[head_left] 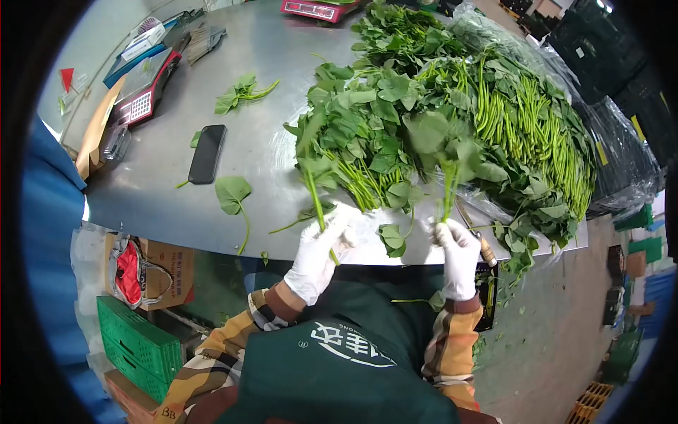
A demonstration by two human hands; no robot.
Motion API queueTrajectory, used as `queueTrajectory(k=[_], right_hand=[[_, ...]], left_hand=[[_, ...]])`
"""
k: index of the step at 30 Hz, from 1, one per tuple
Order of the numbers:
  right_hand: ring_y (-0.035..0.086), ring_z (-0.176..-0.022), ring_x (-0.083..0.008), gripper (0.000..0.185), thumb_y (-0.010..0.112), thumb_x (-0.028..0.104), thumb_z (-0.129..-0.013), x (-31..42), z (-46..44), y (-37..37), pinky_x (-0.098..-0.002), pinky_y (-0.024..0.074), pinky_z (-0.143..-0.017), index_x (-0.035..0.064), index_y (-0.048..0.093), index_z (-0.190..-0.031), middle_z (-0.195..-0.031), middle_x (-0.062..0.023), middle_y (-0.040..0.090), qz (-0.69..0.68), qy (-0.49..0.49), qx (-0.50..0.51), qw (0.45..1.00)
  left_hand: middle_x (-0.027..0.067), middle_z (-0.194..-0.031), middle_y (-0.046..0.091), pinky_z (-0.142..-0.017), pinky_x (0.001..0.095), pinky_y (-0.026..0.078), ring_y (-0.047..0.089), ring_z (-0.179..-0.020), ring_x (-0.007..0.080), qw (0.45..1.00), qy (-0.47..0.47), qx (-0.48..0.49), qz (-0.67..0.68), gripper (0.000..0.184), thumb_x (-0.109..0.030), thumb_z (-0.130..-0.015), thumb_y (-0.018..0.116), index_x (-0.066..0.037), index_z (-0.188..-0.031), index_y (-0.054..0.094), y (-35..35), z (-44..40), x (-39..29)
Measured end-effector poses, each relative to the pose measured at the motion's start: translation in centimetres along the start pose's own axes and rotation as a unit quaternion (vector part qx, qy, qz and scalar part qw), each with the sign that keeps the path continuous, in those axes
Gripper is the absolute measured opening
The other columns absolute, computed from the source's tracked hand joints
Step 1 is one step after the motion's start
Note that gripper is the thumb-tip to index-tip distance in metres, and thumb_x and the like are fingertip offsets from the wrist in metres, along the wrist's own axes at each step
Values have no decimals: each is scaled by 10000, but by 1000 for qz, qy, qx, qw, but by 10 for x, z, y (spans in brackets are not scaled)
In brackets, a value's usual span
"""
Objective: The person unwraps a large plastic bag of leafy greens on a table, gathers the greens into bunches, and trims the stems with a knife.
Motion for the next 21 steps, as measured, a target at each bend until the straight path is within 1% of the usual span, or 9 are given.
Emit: queueTrajectory(k=[2, 3, 4, 7, 11, 15, 17, 20, 21], right_hand=[[615, -798, -96, 200, 621, 125, -917, 21, 22, 42, -253, 484, -780, -13, 685, -1048, -934, -50, 703, -46, 8, 75, 996], [619, -820, -100, 209, 614, 131, -924, 16, 29, 59, -262, 489, -795, -12, 675, -1065, -958, -58, 701, -79, 27, 111, 990], [622, -842, -105, 218, 607, 136, -931, 12, 34, 73, -271, 495, -809, -11, 664, -1082, -982, -66, 699, -113, 42, 148, 982], [620, -865, -109, 228, 592, 141, -943, -3, 39, 95, -270, 495, -809, -12, 646, -1102, -1008, -74, 693, -170, 73, 174, 967], [614, -847, -105, 222, 596, 152, -942, 3, 43, 113, -262, 493, -802, -15, 648, -1080, -987, -62, 694, -173, 65, 220, 958], [607, -805, -98, 197, 609, 162, -933, 2, 51, 128, -255, 491, -762, -6, 676, -1010, -930, -43, 692, -58, 67, 286, 954], [597, -762, -98, 168, 630, 151, -914, 1, 51, 135, -252, 488, -720, 5, 695, -966, -872, -25, 683, 2, 81, 320, 944], [605, -772, -93, 156, 639, 132, -911, 5, 23, 121, -231, 489, -722, -6, 698, -952, -849, -13, 677, 83, -3, 175, 981], [615, -797, -99, 152, 646, 113, -899, 6, 10, 117, -240, 494, -748, 8, 698, -995, -884, -22, 681, 88, -65, 114, 987]], left_hand=[[31, -822, 609, -802, 342, 515, 596, -797, 141, 999, -36, -2, -15, 272, -144, -975, 536, 44, -1162, 594, 10, 8, 5], [77, -964, 643, -852, 356, 511, 615, -913, 172, 999, -43, 21, -12, 257, -128, -969, 540, 38, -1157, 598, 10, 8, 9], [86, -999, 645, -865, 359, 508, 618, -936, 178, 999, -38, 23, -9, 256, -125, -969, 538, 36, -1158, 598, 9, 8, 9], [129, -1159, 630, -901, 369, 499, 621, -1026, 206, 999, -33, 36, 6, 262, -114, -977, 515, 31, -1185, 581, 7, 10, 9], [83, -1118, 656, -844, 289, 519, 631, -976, 143, 996, -15, 79, 24, 306, -198, -981, 539, 2, -1207, 591, 23, 13, -5], [90, -1129, 650, -858, 278, 498, 605, -1027, 140, 985, -64, 157, -31, 238, -148, -968, 553, 6, -1139, 616, 14, 12, 6], [102, -1128, 638, -887, 310, 487, 603, -1030, 160, 990, 42, 85, -108, 243, -146, -968, 550, 17, -1141, 599, 9, 11, -19], [81, -1034, 648, -943, 370, 475, 611, -982, 186, 959, 193, -65, -198, 132, -103, -946, 573, -15, -1038, 610, -10, 12, -71], [44, -943, 627, -915, 370, 479, 602, -911, 161, 959, 226, -69, -155, 133, -123, -949, 576, -22, -1029, 612, -11, 13, -87]])
Point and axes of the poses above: each hand's wrist, its own z-axis away from the middle knuckle, its own y-axis out of the palm, x = y × z, the point moved 8 cm from there along -z, towards the middle knuckle
